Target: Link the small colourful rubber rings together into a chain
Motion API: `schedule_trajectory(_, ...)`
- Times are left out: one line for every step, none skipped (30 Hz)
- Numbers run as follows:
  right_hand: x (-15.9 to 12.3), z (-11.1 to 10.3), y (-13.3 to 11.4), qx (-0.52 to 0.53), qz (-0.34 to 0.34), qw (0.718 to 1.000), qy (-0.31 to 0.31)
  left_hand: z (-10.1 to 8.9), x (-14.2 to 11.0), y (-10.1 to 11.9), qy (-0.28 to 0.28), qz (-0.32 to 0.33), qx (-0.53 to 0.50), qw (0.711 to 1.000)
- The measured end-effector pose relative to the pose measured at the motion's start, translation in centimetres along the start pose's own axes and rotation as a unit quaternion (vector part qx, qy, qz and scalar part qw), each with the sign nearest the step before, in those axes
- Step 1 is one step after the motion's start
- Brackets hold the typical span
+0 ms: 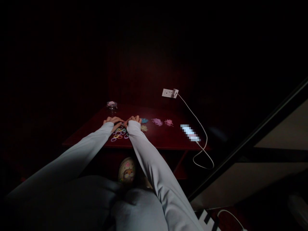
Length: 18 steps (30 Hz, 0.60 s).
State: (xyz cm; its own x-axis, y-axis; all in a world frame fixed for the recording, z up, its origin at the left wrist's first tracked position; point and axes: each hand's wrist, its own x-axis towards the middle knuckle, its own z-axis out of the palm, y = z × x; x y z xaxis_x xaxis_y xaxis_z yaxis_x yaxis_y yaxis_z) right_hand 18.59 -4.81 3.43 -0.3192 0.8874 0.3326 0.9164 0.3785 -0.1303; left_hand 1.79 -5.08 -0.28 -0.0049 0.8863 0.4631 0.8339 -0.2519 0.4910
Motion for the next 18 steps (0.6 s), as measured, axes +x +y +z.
schedule_trajectory(-0.2,0.0,0.1,0.008,0.000,1.000,0.001,0.1,0.0,0.0,0.001,0.003,-0.001,1.000)
schedule_trajectory(-0.3,0.0,0.3,0.017,-0.001,1.000,0.005,0.3,0.0,0.0,0.002,0.005,-0.002,1.000)
schedule_trajectory(-0.5,0.0,0.5,0.026,-0.004,1.000,0.012,0.4,0.0,0.0,0.003,0.006,-0.005,1.000)
schedule_trajectory(-0.6,0.0,0.6,0.033,-0.008,0.999,0.020,0.5,0.0,-0.1,0.004,0.007,-0.009,1.000)
schedule_trajectory(-0.7,0.0,0.8,0.037,-0.013,0.999,0.031,0.6,0.1,-0.1,0.006,0.009,-0.013,1.000)
schedule_trajectory(-0.8,0.0,0.9,0.040,-0.018,0.998,0.042,0.7,0.2,-0.1,0.007,0.011,-0.018,1.000)
schedule_trajectory(-0.9,0.0,0.9,0.042,-0.024,0.997,0.052,0.7,0.2,-0.1,0.008,0.012,-0.021,1.000)
schedule_trajectory(-1.0,0.0,1.0,0.046,-0.029,0.997,0.059,0.8,0.3,-0.2,0.006,0.013,-0.024,1.000)
schedule_trajectory(-1.1,-0.1,1.0,0.053,-0.034,0.996,0.064,0.8,0.3,-0.1,0.002,0.015,-0.025,1.000)
schedule_trajectory(-1.1,-0.1,1.0,0.060,-0.038,0.995,0.065,0.8,0.3,-0.1,-0.002,0.016,-0.026,1.000)
schedule_trajectory(-1.2,-0.2,1.0,0.068,-0.043,0.995,0.064,0.7,0.3,-0.1,-0.005,0.017,-0.025,1.000)
schedule_trajectory(-1.3,-0.3,1.0,0.074,-0.049,0.994,0.062,0.7,0.2,-0.1,-0.007,0.021,-0.026,0.999)
schedule_trajectory(-1.4,-0.4,0.9,0.077,-0.055,0.994,0.060,0.6,0.1,-0.1,-0.007,0.027,-0.026,0.999)
schedule_trajectory(-1.4,-0.4,0.9,0.078,-0.061,0.993,0.059,0.5,0.0,-0.1,-0.008,0.035,-0.028,0.999)
schedule_trajectory(-1.5,-0.4,1.0,0.078,-0.067,0.993,0.059,0.3,-0.1,-0.1,-0.009,0.043,-0.031,0.999)
schedule_trajectory(-1.6,-0.4,1.0,0.076,-0.072,0.993,0.061,0.2,-0.3,-0.1,-0.011,0.050,-0.035,0.998)
schedule_trajectory(-1.6,-0.4,1.0,0.075,-0.076,0.992,0.063,0.1,-0.4,-0.1,-0.014,0.056,-0.038,0.998)
schedule_trajectory(-1.6,-0.4,1.1,0.072,-0.080,0.992,0.063,0.0,-0.4,-0.1,-0.018,0.059,-0.041,0.997)
